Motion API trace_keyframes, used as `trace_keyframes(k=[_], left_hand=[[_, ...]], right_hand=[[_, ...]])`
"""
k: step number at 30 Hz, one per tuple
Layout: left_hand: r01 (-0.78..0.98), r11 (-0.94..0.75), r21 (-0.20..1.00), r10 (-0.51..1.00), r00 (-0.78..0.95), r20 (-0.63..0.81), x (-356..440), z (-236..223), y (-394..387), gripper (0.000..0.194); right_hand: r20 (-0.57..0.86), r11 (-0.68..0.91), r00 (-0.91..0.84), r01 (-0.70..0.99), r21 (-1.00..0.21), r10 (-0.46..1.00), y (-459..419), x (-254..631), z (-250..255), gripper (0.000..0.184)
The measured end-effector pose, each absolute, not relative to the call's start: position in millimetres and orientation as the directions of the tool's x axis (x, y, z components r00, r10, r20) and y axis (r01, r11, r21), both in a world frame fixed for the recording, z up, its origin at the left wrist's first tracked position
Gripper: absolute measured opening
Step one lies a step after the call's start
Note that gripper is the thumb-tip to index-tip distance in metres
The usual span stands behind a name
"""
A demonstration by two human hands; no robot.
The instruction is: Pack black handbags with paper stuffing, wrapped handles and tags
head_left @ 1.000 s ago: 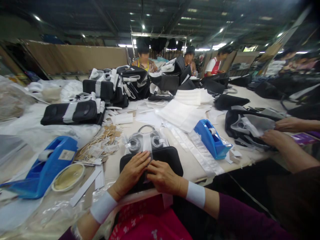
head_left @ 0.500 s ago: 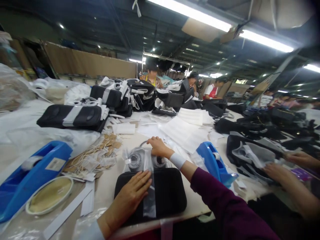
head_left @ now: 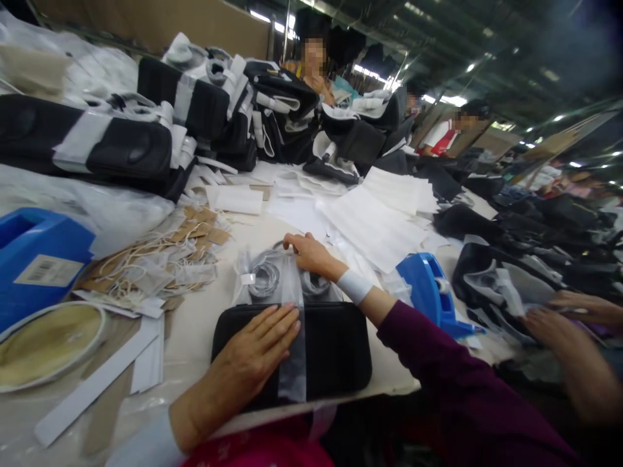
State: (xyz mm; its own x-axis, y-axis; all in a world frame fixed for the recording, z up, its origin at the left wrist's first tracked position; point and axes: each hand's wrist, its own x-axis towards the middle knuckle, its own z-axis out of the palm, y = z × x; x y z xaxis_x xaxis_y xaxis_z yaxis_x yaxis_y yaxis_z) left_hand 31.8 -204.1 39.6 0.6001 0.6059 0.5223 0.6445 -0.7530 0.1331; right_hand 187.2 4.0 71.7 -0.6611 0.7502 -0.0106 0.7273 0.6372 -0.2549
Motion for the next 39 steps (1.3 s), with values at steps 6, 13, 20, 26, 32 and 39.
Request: trace_keyframes(k=[6,13,20,26,32,39], left_hand=[[0.645,-0.749,0.153,0.637,0.638,0.432,32,44,-209,0.050],[0.634,-0.753,0.178,0.639,0.638,0.430,34,47,-213,0.050],[0.634,-0.763,0.122,0.616,0.658,0.432,35,46,-214,0.048],[0.656,-0.748,0.100,0.624,0.644,0.443,39,47,-217,0.046],[0.664,-0.744,0.076,0.629,0.658,0.414,40,46,-220,0.047],[0.662,-0.746,0.068,0.629,0.668,0.397,40,48,-223,0.063]], right_hand=[[0.223,0.717,-0.684,0.636,-0.285,0.695,-46,214,122,0.051],[0.479,0.869,-0.726,0.402,-0.287,0.494,-257,295,88,0.041],[0.492,0.782,-0.681,0.623,0.002,0.542,-299,328,-25,0.056],[0.679,0.733,-0.482,0.669,-0.122,0.553,-293,303,-34,0.032],[0.711,0.842,-0.514,0.497,-0.209,0.480,-306,289,-9,0.021],[0.730,0.882,-0.552,0.448,-0.149,0.404,-323,263,5,0.029]])
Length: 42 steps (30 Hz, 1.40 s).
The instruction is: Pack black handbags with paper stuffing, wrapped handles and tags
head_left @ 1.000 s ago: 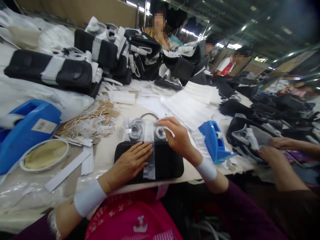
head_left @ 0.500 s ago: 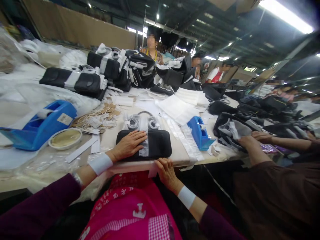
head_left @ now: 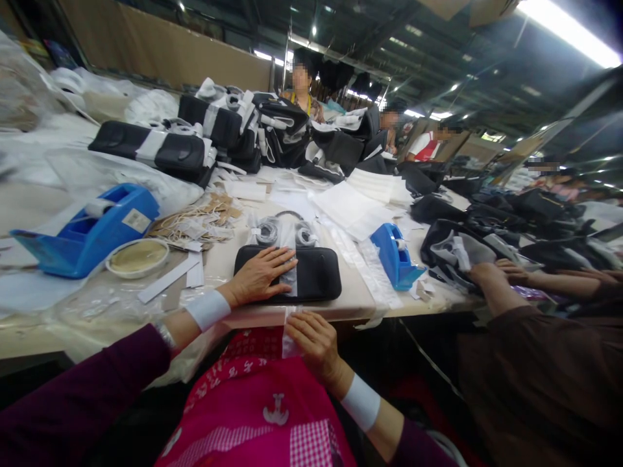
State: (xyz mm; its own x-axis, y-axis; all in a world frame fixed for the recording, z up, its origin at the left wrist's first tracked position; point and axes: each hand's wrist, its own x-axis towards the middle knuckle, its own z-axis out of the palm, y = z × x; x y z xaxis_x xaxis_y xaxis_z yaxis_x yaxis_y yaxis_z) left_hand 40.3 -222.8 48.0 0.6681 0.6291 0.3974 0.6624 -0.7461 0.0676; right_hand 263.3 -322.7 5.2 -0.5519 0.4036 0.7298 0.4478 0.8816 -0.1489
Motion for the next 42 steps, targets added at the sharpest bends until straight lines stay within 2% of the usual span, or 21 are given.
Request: trace_keyframes(k=[8,18,26,30,35,40,42], left_hand=[[0.697,-0.717,0.007,0.647,0.661,0.380,42,47,-223,0.065],[0.715,-0.699,-0.010,0.661,0.652,0.372,46,45,-225,0.072],[0.709,-0.705,-0.028,0.637,0.650,0.413,45,44,-227,0.065],[0.683,-0.730,0.027,0.623,0.649,0.436,43,41,-227,0.056],[0.647,-0.750,0.136,0.624,0.625,0.469,37,35,-235,0.052],[0.591,-0.786,0.182,0.592,0.636,0.495,33,32,-248,0.040],[0.582,-0.777,0.239,0.614,0.620,0.489,32,32,-251,0.038]], right_hand=[[0.695,0.867,-0.572,0.473,-0.155,0.436,-337,253,13,0.033],[0.637,0.868,-0.609,0.445,-0.219,0.473,-342,257,21,0.037],[0.536,0.755,-0.531,0.454,-0.474,0.656,-267,232,88,0.029],[0.470,0.688,-0.503,0.520,-0.506,0.726,-224,224,96,0.021],[0.359,0.625,-0.512,0.608,-0.491,0.780,-198,220,94,0.018],[0.322,0.609,-0.522,0.600,-0.519,0.790,-187,223,87,0.019],[0.331,0.618,-0.527,0.592,-0.517,0.782,-183,224,82,0.019]])
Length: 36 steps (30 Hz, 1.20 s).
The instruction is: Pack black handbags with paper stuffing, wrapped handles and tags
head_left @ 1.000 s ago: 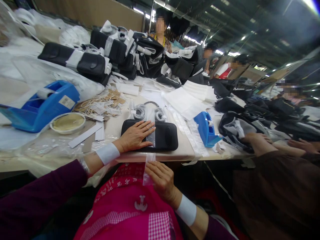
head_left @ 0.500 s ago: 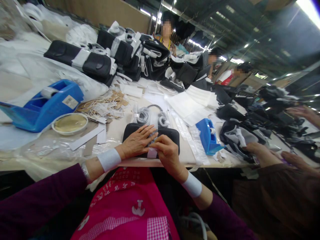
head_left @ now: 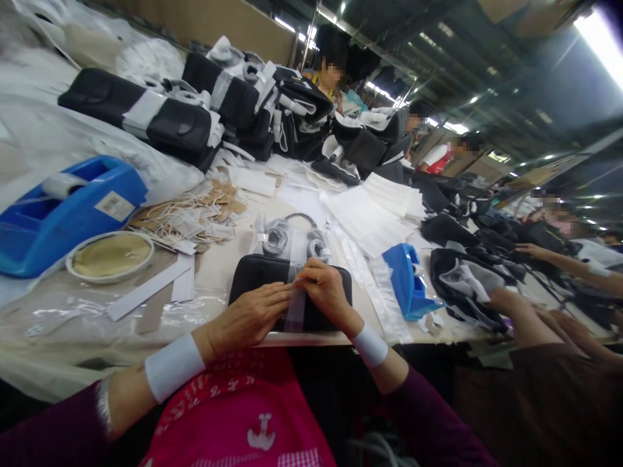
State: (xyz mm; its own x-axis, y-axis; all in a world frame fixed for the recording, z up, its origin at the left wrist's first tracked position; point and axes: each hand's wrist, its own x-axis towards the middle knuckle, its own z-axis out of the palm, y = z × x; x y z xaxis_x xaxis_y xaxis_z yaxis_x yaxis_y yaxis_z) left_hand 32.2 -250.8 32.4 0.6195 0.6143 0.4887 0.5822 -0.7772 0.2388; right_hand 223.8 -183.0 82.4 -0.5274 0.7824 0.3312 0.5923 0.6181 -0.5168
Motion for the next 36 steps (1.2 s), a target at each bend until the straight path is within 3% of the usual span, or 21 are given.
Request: trace_keyframes(k=[3,5,13,18,32,36], left_hand=[[0.614,-0.694,0.376,0.718,0.555,0.420,33,32,-252,0.029],[0.632,-0.661,0.405,0.748,0.517,0.415,34,29,-252,0.028],[0.651,-0.696,0.304,0.711,0.566,0.416,37,34,-251,0.057],[0.636,-0.736,0.234,0.663,0.604,0.443,38,40,-249,0.054],[0.638,-0.742,0.205,0.655,0.626,0.424,39,41,-249,0.048],[0.680,-0.722,0.124,0.660,0.624,0.418,41,45,-249,0.045]], right_hand=[[0.348,0.633,-0.531,0.608,-0.479,0.773,-180,223,78,0.018],[0.347,0.633,-0.529,0.637,-0.441,0.774,-179,222,76,0.017],[0.292,0.596,-0.520,0.716,-0.363,0.803,-176,220,80,0.015],[0.264,0.585,-0.523,0.747,-0.315,0.810,-171,218,80,0.012],[0.215,0.556,-0.515,0.799,-0.230,0.830,-167,213,84,0.006],[0.199,0.546,-0.511,0.811,-0.211,0.836,-166,213,86,0.008]])
